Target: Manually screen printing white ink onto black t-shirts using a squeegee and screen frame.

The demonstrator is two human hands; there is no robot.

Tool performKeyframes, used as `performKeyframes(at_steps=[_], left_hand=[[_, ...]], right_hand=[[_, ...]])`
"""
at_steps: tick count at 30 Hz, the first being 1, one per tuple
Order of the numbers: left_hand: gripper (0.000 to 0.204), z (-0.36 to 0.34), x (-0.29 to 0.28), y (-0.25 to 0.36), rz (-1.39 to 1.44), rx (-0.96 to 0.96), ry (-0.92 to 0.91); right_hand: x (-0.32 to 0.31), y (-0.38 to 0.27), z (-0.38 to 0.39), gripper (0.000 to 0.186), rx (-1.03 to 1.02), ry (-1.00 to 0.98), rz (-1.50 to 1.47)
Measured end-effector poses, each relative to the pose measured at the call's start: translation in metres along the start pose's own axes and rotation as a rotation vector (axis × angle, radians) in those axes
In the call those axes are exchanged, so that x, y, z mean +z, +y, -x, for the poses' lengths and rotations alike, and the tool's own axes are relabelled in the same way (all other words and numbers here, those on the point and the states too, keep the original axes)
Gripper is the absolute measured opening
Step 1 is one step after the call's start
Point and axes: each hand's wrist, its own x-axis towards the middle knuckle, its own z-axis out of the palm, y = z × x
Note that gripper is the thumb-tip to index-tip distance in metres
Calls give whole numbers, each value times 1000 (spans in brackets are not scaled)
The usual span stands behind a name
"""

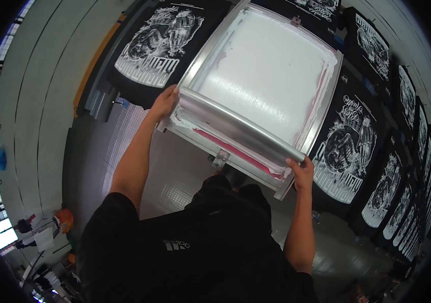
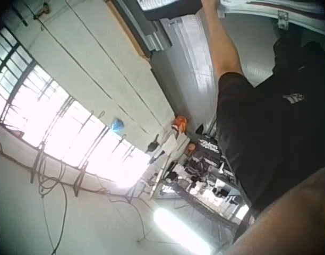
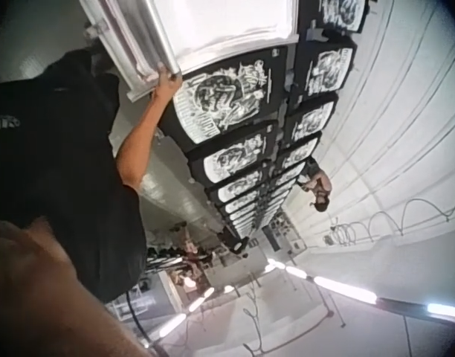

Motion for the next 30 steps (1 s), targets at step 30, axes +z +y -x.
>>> performKeyframes(at_steps=[30], left_hand=[[53,339,329,229,238,-33,-109]], right_hand=[[-495,-2,131,38,39,160,-6]])
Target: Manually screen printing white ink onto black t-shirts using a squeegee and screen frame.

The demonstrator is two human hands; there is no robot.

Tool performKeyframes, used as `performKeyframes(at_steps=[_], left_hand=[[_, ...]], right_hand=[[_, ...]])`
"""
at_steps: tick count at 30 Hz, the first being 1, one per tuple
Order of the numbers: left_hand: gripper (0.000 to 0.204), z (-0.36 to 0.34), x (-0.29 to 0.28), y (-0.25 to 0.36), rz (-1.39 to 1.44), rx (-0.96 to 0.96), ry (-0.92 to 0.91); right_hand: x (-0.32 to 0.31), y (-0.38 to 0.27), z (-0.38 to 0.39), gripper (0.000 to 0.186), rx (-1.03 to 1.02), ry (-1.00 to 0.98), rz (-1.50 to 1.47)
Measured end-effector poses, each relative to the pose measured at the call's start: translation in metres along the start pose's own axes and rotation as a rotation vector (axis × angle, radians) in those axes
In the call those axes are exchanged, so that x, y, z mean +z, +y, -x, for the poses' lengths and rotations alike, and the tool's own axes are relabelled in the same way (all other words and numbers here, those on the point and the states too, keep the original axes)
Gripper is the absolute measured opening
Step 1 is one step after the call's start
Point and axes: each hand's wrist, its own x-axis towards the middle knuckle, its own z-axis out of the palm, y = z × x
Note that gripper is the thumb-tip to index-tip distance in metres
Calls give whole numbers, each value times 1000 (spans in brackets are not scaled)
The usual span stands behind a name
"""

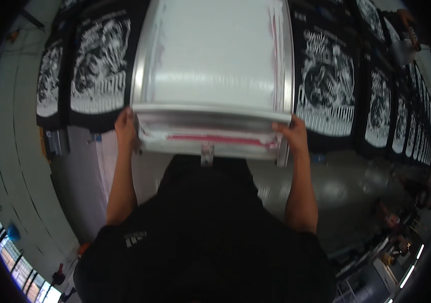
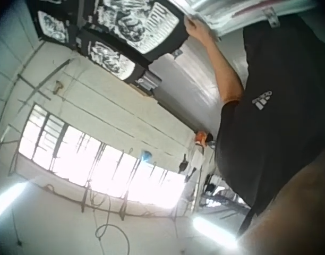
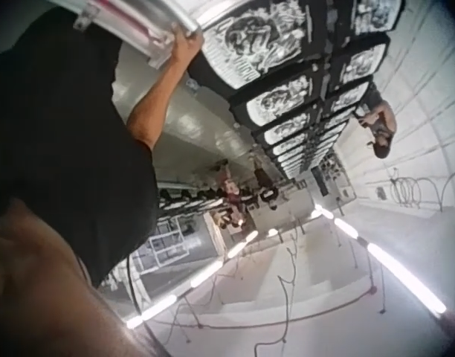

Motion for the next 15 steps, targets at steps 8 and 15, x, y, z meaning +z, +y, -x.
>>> performKeyframes(at_steps=[8,15], left_hand=[[44,-26,17,-10,58,94,23],[47,-35,18,-30,108,135,-7]], right_hand=[[2,3,-19,35,-81,-8,-14],[3,24,-21,33,-91,-8,14]])
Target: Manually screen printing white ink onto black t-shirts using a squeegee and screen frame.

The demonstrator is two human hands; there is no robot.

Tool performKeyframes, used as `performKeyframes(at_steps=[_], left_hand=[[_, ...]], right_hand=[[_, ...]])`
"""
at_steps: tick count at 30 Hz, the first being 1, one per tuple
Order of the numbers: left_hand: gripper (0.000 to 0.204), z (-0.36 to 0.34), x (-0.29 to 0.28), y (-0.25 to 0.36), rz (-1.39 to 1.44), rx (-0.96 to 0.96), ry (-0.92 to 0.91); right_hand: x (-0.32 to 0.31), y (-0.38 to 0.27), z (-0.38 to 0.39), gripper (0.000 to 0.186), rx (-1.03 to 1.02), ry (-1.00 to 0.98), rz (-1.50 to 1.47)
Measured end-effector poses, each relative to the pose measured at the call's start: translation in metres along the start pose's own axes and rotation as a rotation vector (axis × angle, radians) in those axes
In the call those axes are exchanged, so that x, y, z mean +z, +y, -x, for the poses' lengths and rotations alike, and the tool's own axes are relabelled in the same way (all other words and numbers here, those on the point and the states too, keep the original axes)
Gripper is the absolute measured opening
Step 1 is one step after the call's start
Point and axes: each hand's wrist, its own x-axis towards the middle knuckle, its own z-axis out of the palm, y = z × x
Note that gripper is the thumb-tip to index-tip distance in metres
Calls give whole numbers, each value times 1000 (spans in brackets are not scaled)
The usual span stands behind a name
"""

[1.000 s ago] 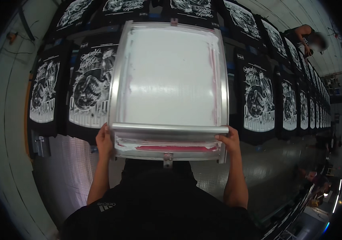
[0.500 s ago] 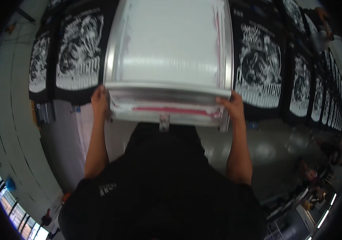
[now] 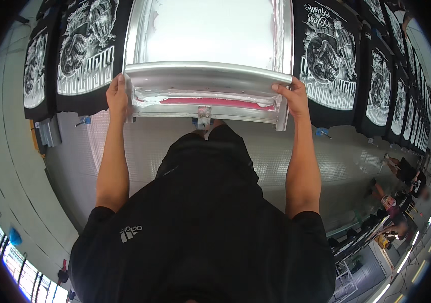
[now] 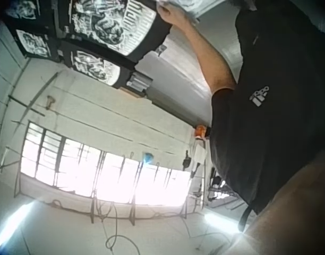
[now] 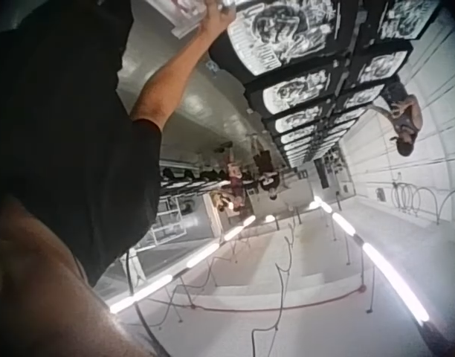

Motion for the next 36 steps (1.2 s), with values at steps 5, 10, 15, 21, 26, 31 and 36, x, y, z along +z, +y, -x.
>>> performKeyframes(at_steps=[5,10,15,21,26,31,36], left_hand=[[43,4,-3,0,-78,-12,15],[41,10,-8,0,-352,1,7],[10,93,-53,155,-45,84,-288],[21,116,-73,246,984,907,-1159],[11,55,-134,211,997,887,-742],[22,-19,-191,189,988,1053,376],[24,-87,-205,199,1101,1199,480]], right_hand=[[1,6,-3,37,-11,-31,-3],[1,-4,-4,40,121,-50,72],[5,-58,13,29,-22,-294,871],[57,-106,8,33,62,-380,1440],[48,-103,6,33,144,-352,1536],[78,-101,23,33,210,-175,1619],[84,-93,36,40,266,-104,1767]])
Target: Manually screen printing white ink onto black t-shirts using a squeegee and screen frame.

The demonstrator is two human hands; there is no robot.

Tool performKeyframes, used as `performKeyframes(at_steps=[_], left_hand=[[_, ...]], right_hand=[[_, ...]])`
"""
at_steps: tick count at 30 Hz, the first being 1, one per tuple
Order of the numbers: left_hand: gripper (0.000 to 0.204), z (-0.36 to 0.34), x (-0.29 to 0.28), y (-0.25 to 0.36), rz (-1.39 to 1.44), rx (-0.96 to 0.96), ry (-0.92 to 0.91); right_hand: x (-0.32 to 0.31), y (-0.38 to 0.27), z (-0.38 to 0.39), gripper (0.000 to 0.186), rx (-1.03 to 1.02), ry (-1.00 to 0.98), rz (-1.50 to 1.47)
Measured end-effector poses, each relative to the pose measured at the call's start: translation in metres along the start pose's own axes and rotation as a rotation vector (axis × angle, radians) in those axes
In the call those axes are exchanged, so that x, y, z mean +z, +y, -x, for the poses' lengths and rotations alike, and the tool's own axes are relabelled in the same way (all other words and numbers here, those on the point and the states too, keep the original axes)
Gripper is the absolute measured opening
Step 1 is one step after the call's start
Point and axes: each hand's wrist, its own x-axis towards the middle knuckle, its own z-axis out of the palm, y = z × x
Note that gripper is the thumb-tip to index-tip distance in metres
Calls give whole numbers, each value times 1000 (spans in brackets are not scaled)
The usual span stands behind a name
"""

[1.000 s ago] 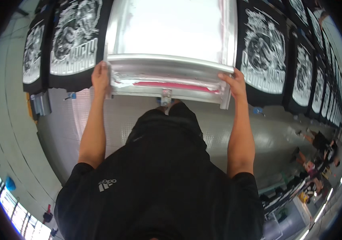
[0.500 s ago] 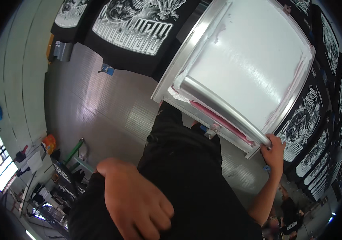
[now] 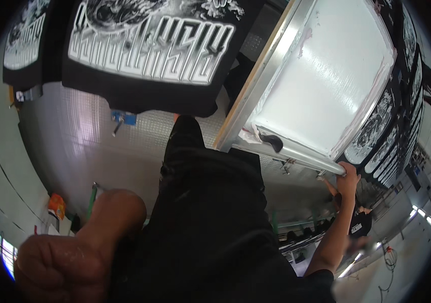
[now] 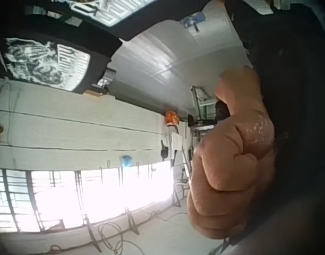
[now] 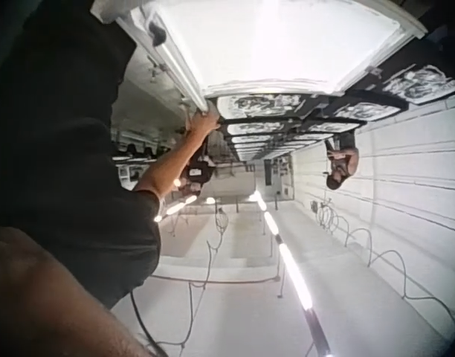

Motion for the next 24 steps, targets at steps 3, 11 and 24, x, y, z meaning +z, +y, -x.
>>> performKeyframes(at_steps=[3,11,24], left_hand=[[25,-3,-16,4,100,-145,-41],[20,-5,-23,7,29,-448,-138],[21,38,97,72,-161,-323,-321]], right_hand=[[6,7,1,44,-7,22,-13],[4,0,6,35,-2,1,-50],[-6,-10,15,37,-56,64,-60]])
